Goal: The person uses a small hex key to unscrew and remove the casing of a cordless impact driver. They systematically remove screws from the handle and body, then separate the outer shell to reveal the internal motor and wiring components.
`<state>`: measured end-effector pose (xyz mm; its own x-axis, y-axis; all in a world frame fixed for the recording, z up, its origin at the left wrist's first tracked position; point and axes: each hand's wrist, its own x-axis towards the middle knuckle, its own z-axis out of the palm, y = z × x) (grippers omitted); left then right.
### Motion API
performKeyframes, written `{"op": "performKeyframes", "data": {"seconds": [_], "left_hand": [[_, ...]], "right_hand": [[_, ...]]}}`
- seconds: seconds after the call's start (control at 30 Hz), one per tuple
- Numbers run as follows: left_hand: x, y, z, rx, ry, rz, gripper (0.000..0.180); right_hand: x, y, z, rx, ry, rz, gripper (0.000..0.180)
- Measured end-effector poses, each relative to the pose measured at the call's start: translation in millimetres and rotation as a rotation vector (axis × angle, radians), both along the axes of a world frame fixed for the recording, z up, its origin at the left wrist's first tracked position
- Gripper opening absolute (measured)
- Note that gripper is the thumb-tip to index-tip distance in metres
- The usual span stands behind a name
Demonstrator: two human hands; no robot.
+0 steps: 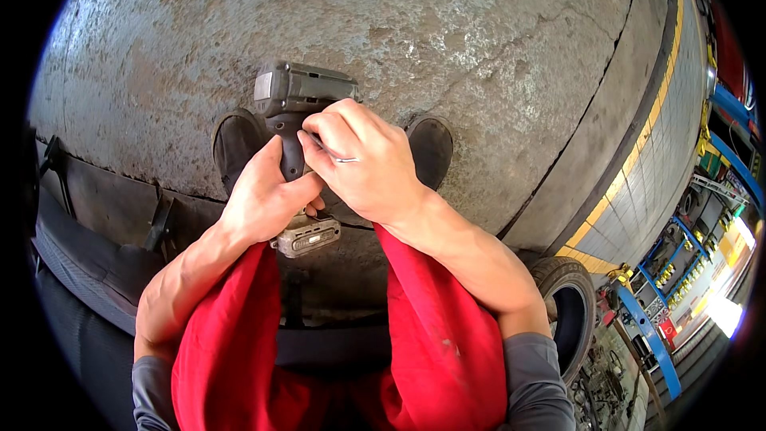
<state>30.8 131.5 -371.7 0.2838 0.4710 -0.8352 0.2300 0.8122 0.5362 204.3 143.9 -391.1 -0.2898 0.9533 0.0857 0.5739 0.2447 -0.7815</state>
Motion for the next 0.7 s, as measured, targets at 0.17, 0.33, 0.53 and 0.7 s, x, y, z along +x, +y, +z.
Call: {"op": "performKeyframes", "data": {"seconds": [0.17,0.33,0.53,0.7], "left_hand": [[0,-4,-13,-0.060,-0.112,0.114,0.031],[-2,-3,-23,-0.110,-0.119,0.177,0.040],[-3,-2,-27,-0.100,-0.155,0.219,0.043],[-4,-1,-27,-0.116,-0.198,0.240,0.044]], "right_hand": [[9,1,-12,0.017,-0.018,-0.013,0.016],[52,21,-56,-0.528,0.074,-0.426,0.022],[88,26,-127,-0.645,0.028,-0.547,0.025],[93,23,-120,-0.668,0.112,-0.579,0.025]]}}
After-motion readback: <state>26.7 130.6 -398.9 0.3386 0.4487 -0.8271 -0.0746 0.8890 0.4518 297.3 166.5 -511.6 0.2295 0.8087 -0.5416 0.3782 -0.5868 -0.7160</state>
